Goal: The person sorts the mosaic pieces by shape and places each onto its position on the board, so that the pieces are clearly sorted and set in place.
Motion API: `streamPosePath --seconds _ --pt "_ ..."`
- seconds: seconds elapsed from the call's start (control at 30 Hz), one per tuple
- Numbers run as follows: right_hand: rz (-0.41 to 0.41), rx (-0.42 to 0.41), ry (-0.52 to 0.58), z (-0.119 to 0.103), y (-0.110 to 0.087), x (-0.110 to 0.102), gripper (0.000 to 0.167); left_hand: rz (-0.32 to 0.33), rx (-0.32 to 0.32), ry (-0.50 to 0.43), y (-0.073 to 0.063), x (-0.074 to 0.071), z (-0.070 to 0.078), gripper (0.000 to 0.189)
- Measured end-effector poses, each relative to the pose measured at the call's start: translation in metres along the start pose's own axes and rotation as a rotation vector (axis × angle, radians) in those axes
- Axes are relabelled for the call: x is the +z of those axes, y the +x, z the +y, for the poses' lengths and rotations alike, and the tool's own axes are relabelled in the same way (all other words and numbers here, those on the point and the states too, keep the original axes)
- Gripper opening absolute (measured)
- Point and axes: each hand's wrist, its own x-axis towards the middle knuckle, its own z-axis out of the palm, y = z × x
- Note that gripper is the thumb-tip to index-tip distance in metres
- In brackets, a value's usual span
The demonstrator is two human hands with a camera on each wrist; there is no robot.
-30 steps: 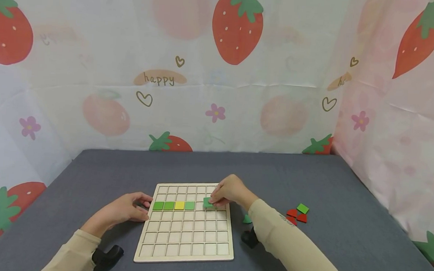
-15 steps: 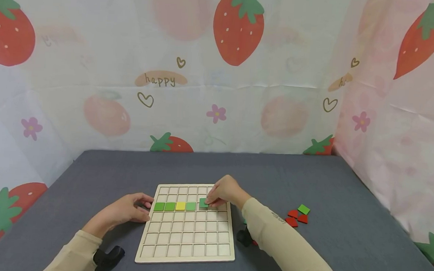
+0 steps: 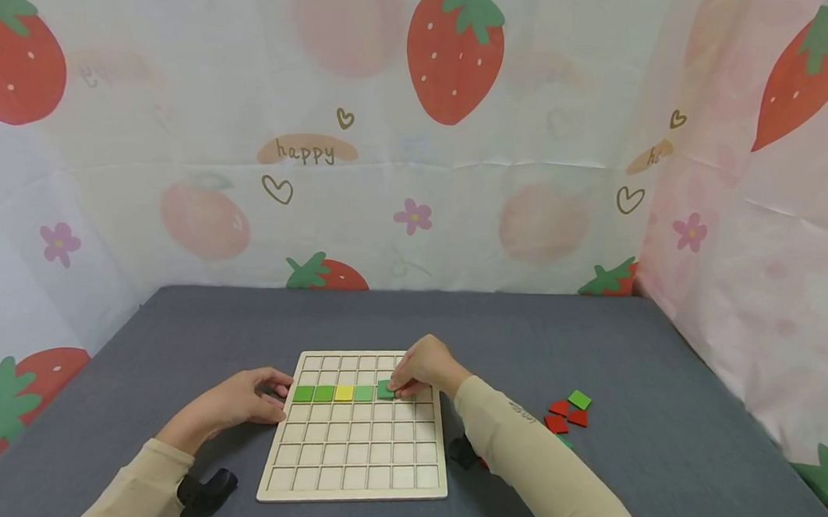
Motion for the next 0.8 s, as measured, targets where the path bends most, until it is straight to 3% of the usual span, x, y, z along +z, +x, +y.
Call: streamPosePath --seconds 0.8 --pt "0.026 -0.02 -0.09 -0.0005 -0.0007 0.0062 0.008 0.004 0.002 -0.006 0.0017 0.0 -0.0014 0.057"
